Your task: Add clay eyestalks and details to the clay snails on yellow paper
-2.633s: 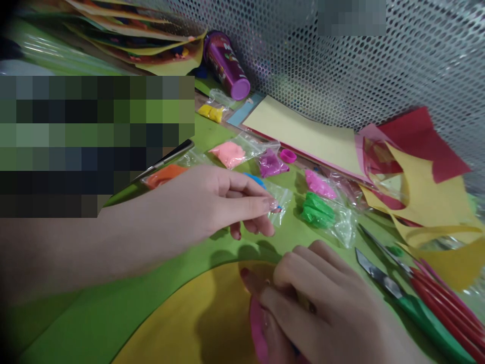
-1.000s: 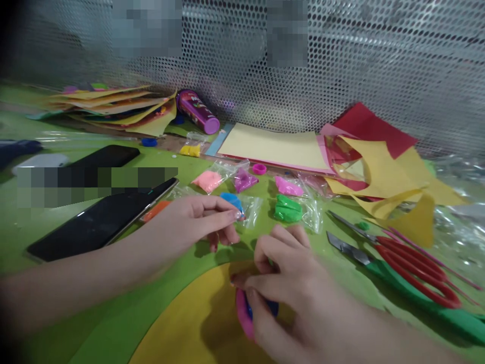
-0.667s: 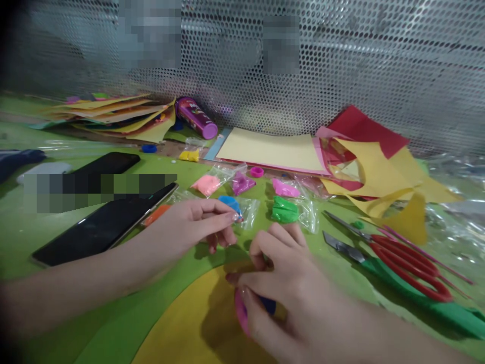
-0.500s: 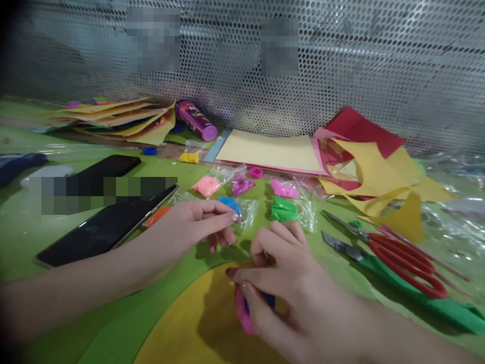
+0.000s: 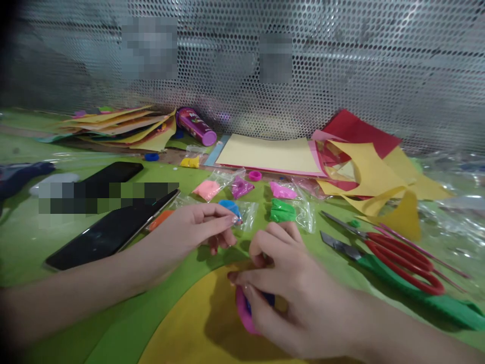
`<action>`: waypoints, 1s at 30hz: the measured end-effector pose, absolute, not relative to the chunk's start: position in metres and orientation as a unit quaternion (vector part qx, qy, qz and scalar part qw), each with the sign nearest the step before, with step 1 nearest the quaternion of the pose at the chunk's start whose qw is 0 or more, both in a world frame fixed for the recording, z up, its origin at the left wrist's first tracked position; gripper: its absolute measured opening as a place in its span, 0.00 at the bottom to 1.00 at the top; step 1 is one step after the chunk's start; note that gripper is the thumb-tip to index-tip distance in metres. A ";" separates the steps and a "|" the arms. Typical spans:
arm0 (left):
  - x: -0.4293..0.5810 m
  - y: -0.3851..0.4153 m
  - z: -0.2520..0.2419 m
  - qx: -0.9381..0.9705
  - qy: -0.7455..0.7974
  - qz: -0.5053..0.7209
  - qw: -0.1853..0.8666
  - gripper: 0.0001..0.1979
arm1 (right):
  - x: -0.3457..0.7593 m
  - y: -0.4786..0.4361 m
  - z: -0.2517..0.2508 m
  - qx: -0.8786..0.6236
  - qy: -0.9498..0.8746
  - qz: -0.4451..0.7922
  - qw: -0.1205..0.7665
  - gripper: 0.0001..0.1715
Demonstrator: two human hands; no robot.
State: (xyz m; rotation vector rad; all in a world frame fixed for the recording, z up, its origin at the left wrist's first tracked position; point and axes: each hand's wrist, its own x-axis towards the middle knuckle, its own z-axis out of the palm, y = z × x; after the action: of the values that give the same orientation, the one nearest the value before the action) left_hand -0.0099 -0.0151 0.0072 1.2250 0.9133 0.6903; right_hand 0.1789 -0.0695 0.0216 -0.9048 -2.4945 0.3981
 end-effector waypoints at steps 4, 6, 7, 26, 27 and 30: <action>-0.010 -0.015 0.008 0.542 0.404 0.307 0.670 0.07 | 0.182 -0.068 0.021 -0.317 -0.908 0.153 0.229 0.15; -0.010 -0.015 0.009 0.538 0.409 0.305 0.671 0.07 | 0.187 -0.064 0.020 -0.319 -0.904 0.168 0.232 0.15; -0.010 -0.015 0.009 0.536 0.411 0.305 0.671 0.07 | 0.190 -0.062 0.019 -0.323 -0.898 0.174 0.242 0.16; -0.009 -0.014 0.003 0.529 0.407 0.318 0.674 0.07 | 0.205 -0.049 0.013 -0.284 -0.905 0.210 0.237 0.16; -0.009 -0.014 0.003 0.528 0.407 0.319 0.674 0.07 | 0.205 -0.049 0.012 -0.283 -0.905 0.208 0.239 0.16; -0.009 -0.014 0.003 0.526 0.410 0.318 0.674 0.06 | 0.204 -0.050 0.011 -0.280 -0.904 0.206 0.248 0.16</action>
State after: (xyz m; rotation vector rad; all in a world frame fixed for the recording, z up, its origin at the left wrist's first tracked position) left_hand -0.0094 -0.0144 0.0034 1.1829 0.9220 0.7161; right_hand 0.2039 -0.0499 0.0108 -0.7620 -2.4657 0.5621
